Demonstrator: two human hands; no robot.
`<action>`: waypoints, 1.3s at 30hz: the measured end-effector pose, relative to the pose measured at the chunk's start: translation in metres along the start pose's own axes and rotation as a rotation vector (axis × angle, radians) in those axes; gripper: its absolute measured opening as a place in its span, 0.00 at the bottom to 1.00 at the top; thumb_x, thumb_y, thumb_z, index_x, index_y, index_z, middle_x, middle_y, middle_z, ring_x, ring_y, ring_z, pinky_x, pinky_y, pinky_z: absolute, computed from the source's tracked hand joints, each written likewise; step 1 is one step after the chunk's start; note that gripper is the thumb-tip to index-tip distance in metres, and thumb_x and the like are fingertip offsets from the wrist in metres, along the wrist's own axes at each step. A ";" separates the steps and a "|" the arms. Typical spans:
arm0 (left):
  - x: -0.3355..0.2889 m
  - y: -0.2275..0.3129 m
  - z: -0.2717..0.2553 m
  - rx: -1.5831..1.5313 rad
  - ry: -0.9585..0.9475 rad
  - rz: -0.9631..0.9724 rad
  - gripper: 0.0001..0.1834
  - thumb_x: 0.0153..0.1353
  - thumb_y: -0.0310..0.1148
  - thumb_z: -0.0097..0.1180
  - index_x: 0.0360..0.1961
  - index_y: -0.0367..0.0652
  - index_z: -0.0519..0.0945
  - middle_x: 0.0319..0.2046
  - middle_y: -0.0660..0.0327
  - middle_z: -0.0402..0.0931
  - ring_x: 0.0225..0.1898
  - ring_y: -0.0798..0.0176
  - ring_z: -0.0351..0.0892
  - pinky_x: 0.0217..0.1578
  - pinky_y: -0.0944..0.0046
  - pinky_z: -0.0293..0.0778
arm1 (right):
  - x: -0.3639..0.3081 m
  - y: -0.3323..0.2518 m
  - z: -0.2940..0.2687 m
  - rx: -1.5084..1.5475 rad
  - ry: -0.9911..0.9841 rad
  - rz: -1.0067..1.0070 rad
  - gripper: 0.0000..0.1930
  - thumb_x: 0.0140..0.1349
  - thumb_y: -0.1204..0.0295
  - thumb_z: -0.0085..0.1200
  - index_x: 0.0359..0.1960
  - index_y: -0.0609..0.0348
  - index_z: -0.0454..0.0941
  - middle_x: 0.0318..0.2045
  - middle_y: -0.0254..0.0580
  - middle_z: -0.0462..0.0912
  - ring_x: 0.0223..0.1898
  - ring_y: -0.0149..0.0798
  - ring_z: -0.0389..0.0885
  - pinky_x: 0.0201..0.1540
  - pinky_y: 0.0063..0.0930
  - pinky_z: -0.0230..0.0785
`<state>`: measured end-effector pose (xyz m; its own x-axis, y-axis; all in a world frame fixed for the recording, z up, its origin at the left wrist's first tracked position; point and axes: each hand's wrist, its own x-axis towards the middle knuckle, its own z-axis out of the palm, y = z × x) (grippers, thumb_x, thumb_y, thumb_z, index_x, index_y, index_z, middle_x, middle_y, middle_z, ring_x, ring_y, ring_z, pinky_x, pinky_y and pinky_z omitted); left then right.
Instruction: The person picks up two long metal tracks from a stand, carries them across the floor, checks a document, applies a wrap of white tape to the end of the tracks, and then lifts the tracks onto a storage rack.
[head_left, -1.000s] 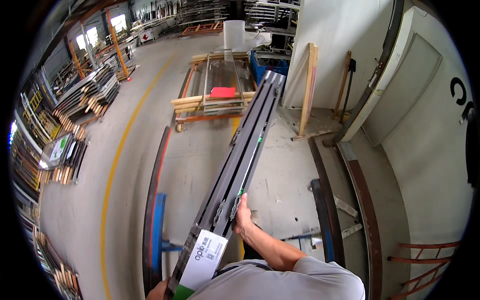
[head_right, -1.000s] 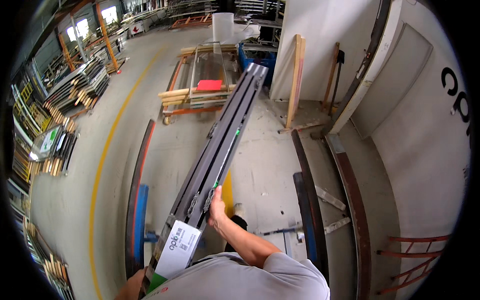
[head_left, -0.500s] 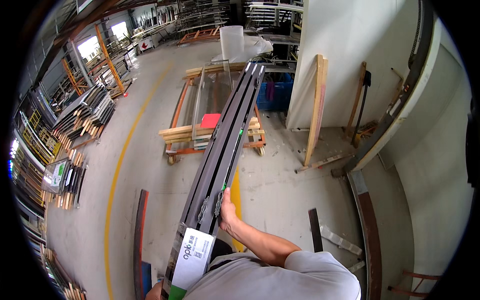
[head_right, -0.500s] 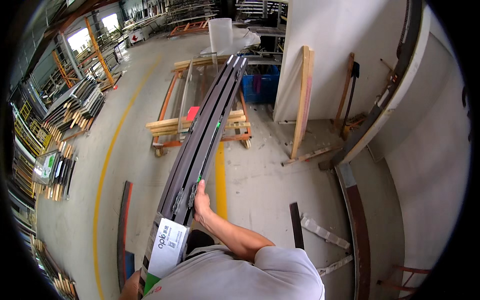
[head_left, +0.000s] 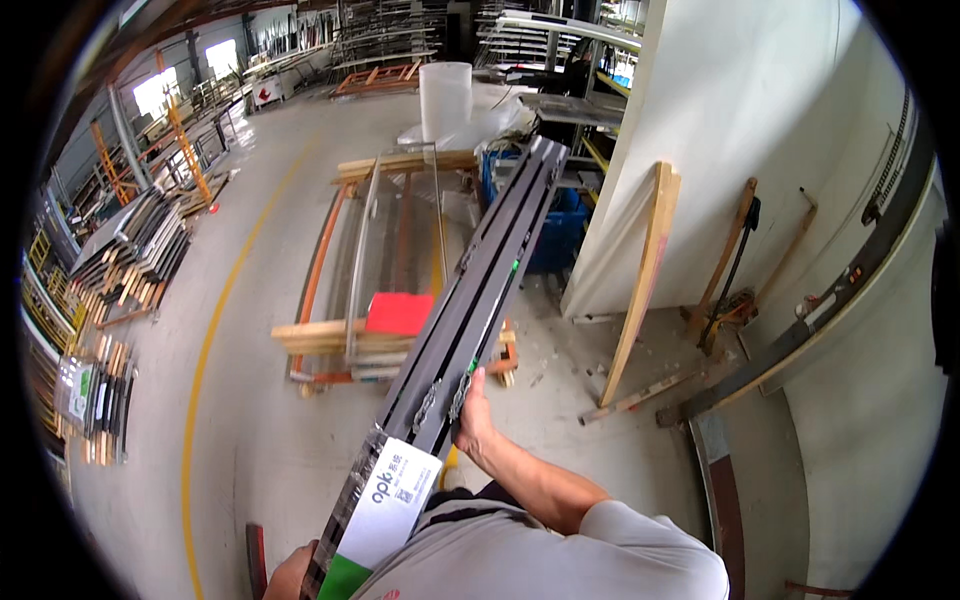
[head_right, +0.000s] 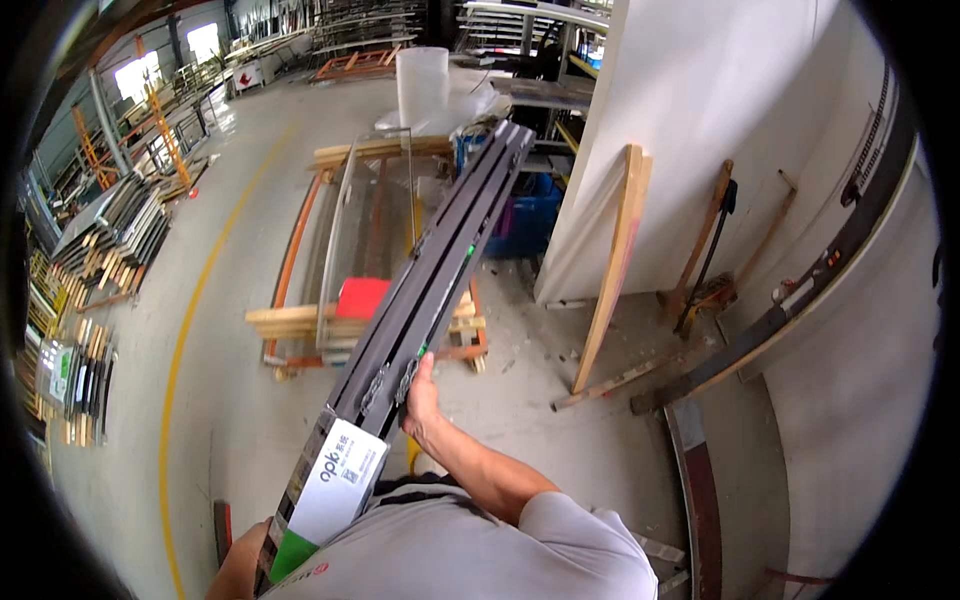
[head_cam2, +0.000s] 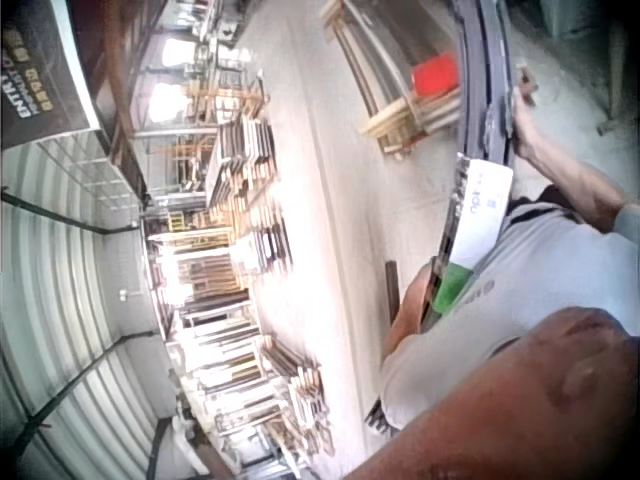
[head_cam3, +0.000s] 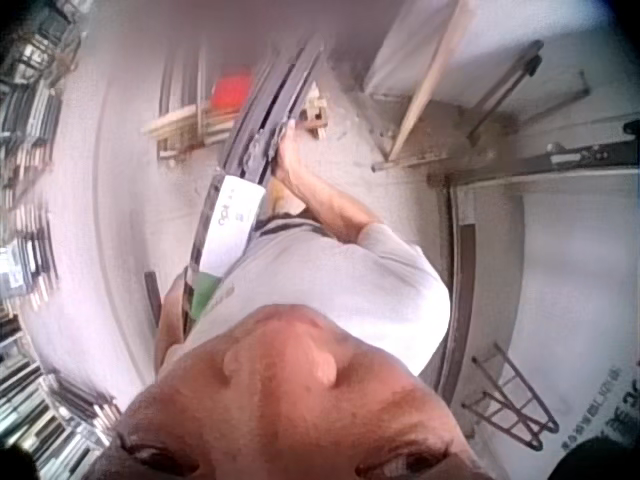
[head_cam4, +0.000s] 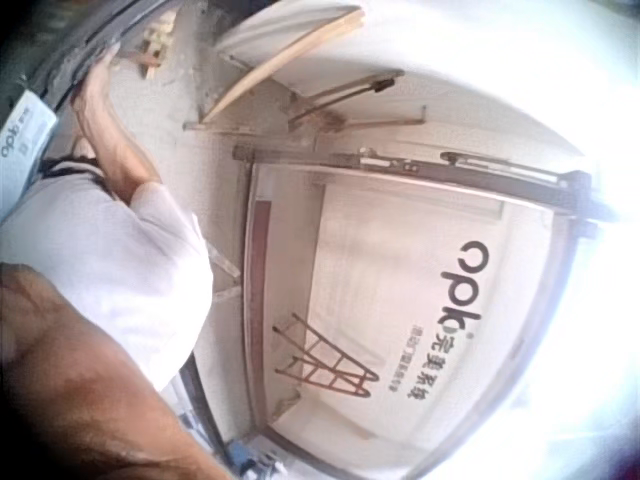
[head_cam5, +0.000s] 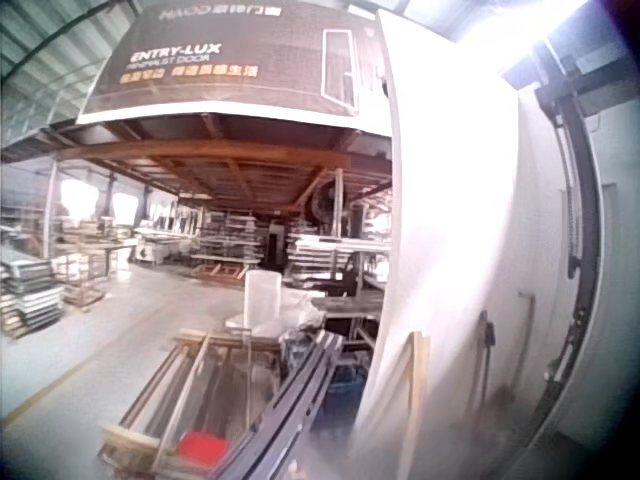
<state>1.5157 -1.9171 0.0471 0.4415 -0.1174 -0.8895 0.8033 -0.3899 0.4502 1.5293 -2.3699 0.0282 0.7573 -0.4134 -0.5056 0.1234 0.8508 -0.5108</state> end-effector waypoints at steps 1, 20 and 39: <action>0.003 0.024 0.004 0.008 0.006 -0.002 0.29 0.73 0.53 0.41 0.61 0.42 0.76 0.50 0.52 0.82 0.50 0.51 0.82 0.54 0.49 0.77 | 0.015 -0.012 0.012 0.017 0.014 -0.003 0.42 0.70 0.32 0.32 0.64 0.59 0.69 0.55 0.49 0.80 0.53 0.49 0.80 0.61 0.54 0.72; 0.127 0.392 0.192 0.017 -0.123 0.053 0.29 0.73 0.54 0.42 0.63 0.43 0.75 0.52 0.52 0.81 0.51 0.51 0.82 0.55 0.49 0.77 | 0.217 -0.246 0.081 0.066 0.120 -0.138 0.38 0.73 0.38 0.37 0.63 0.63 0.65 0.55 0.49 0.78 0.54 0.46 0.80 0.57 0.49 0.76; 0.267 0.617 0.269 0.071 -0.541 -0.040 0.30 0.73 0.54 0.43 0.64 0.43 0.74 0.54 0.52 0.80 0.53 0.51 0.81 0.56 0.48 0.76 | 0.373 -0.283 0.173 0.106 0.238 -0.192 0.37 0.72 0.40 0.44 0.57 0.69 0.66 0.47 0.51 0.81 0.44 0.41 0.84 0.47 0.44 0.81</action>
<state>2.0222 -2.4347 0.0663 0.1273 -0.5468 -0.8275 0.7781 -0.4624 0.4252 1.8882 -2.7090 0.1044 0.5440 -0.6233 -0.5618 0.3250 0.7737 -0.5438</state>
